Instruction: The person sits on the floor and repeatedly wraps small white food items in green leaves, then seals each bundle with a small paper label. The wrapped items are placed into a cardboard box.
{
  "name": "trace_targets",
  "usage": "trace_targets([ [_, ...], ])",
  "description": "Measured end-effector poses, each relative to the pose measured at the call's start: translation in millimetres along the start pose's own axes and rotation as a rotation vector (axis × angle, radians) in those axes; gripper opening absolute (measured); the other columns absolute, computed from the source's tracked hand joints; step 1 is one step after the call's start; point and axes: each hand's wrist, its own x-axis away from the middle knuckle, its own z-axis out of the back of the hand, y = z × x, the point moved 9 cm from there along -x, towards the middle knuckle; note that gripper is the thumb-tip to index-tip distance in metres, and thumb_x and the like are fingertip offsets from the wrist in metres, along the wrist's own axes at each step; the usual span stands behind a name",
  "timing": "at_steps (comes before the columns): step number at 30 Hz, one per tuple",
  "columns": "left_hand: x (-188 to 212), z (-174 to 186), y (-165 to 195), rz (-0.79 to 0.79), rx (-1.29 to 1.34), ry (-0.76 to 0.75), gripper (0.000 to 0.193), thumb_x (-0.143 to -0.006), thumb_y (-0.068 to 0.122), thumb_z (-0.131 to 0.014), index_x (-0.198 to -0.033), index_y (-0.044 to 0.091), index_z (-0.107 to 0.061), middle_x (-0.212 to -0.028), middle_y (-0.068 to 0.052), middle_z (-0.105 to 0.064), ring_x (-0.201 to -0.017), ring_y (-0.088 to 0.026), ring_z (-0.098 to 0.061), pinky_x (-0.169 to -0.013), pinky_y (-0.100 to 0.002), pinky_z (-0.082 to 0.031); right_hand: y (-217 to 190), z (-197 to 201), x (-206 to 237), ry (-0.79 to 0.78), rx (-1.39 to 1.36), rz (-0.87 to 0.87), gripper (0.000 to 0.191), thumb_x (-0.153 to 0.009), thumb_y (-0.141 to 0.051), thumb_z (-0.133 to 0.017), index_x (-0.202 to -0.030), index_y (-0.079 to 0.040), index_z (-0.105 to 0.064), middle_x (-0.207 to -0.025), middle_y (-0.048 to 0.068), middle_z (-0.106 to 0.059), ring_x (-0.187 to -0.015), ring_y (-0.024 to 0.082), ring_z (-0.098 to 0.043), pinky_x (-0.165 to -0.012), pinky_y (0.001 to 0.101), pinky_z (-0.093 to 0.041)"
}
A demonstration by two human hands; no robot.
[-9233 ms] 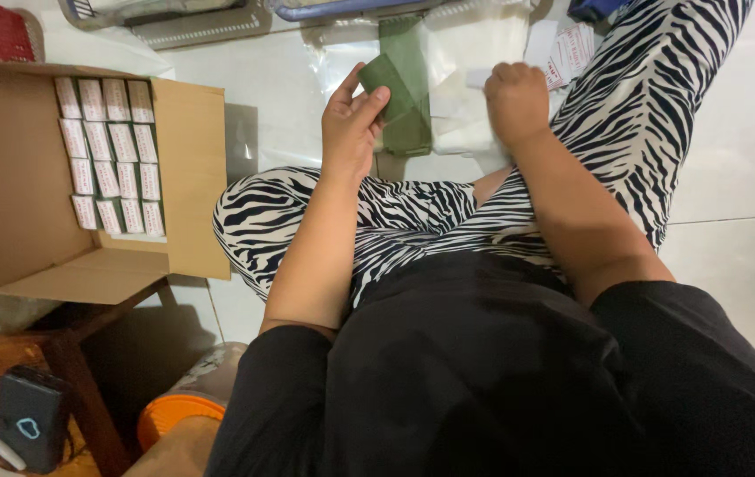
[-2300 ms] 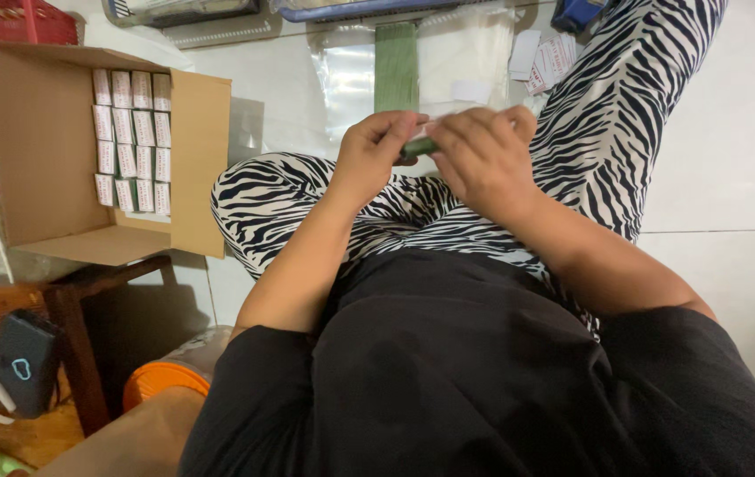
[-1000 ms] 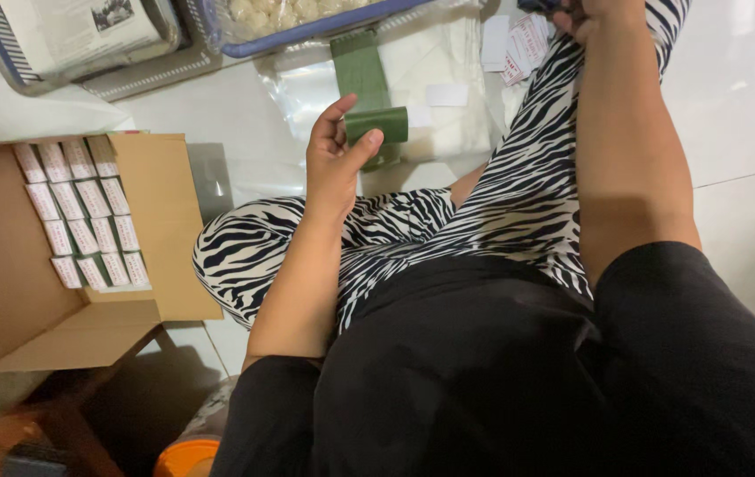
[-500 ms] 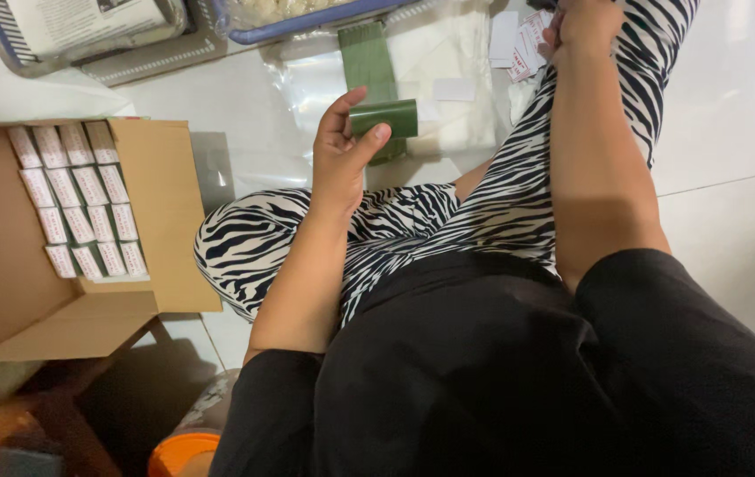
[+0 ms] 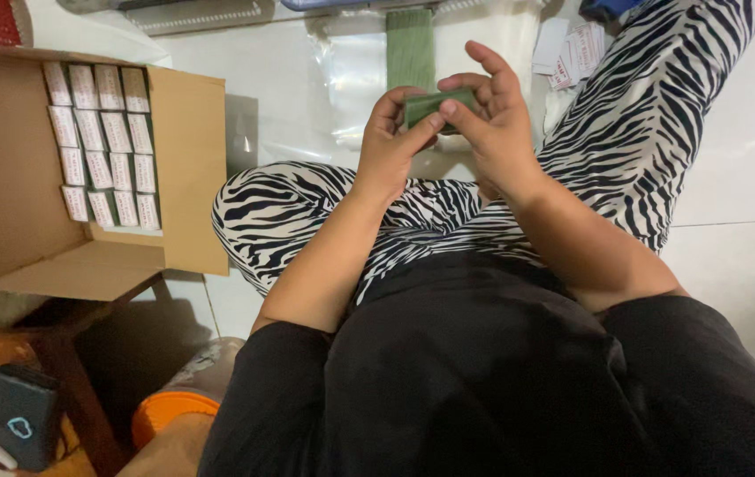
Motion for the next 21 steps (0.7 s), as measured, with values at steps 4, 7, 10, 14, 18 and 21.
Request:
trace_targets([
  [4,11.5,-6.9,14.8,-0.011,-0.017,-0.078,0.042,-0.095,0.002,-0.076,-0.132,0.004,-0.056,-0.120,-0.007,-0.065,-0.107,-0.014,-0.066,-0.087,-0.030,-0.058,-11.7,-5.0,-1.0,-0.056,0.103,-0.024,0.073,-0.106,0.006,-0.067,-0.165,-0.009,-0.027,-0.131,0.014,-0.061,-0.117,0.017,-0.063,-0.106,0.0334,-0.056],
  [7,16.6,-7.2,14.9,0.021,-0.043,-0.075,0.040,-0.098,0.003,-0.073,-0.135,0.002,-0.057,-0.121,-0.008,-0.066,-0.108,-0.014,-0.066,-0.089,-0.029,-0.058,-16.4,-3.8,1.7,-0.120,0.173,0.016,0.075,-0.108,0.008,-0.065,-0.167,-0.011,-0.024,-0.131,0.014,-0.061,-0.117,0.016,-0.063,-0.108,0.0319,-0.054],
  [10,15.2,-9.4,13.9,-0.001,-0.047,-0.072,0.039,-0.099,0.001,-0.072,-0.135,-0.001,-0.056,-0.120,-0.010,-0.067,-0.108,-0.015,-0.066,-0.089,-0.029,-0.058,-21.0,-3.6,4.5,-0.152,0.214,0.057,0.079,-0.107,0.010,-0.065,-0.167,-0.013,-0.020,-0.135,0.016,-0.058,-0.120,0.017,-0.063,-0.108,0.0298,-0.052],
  [14,13.3,-11.1,13.8,-0.049,-0.057,-0.087,0.037,-0.099,-0.004,-0.071,-0.132,-0.002,-0.056,-0.121,-0.010,-0.066,-0.111,-0.015,-0.066,-0.097,-0.029,-0.057,-26.2,-4.7,6.9,-0.154,0.192,0.058,0.081,-0.106,0.011,-0.066,-0.165,-0.014,-0.016,-0.143,0.018,-0.052,-0.124,0.018,-0.062,-0.110,0.0303,-0.052],
  [18,14.0,-11.2,14.7,-0.081,-0.078,-0.099,0.037,-0.097,-0.006,-0.071,-0.130,-0.001,-0.056,-0.122,-0.009,-0.065,-0.113,-0.014,-0.065,-0.097,-0.028,-0.056,-29.8,-8.0,6.6,-0.161,0.201,0.031,0.084,-0.105,0.011,-0.066,-0.166,-0.014,-0.014,-0.144,0.018,-0.052,-0.127,0.019,-0.062,-0.111,0.0313,-0.053],
  [21,14.9,-13.2,19.7,-0.137,-0.142,-0.107,0.036,-0.099,-0.005,-0.071,-0.130,0.001,-0.056,-0.119,-0.008,-0.065,-0.112,-0.014,-0.064,-0.096,-0.027,-0.056,-37.7,-12.0,6.9,-0.192,0.206,0.074,0.083,-0.104,0.009,-0.065,-0.168,-0.015,-0.019,-0.151,0.015,-0.047,-0.130,0.020,-0.061,-0.113,0.0315,-0.053],
])
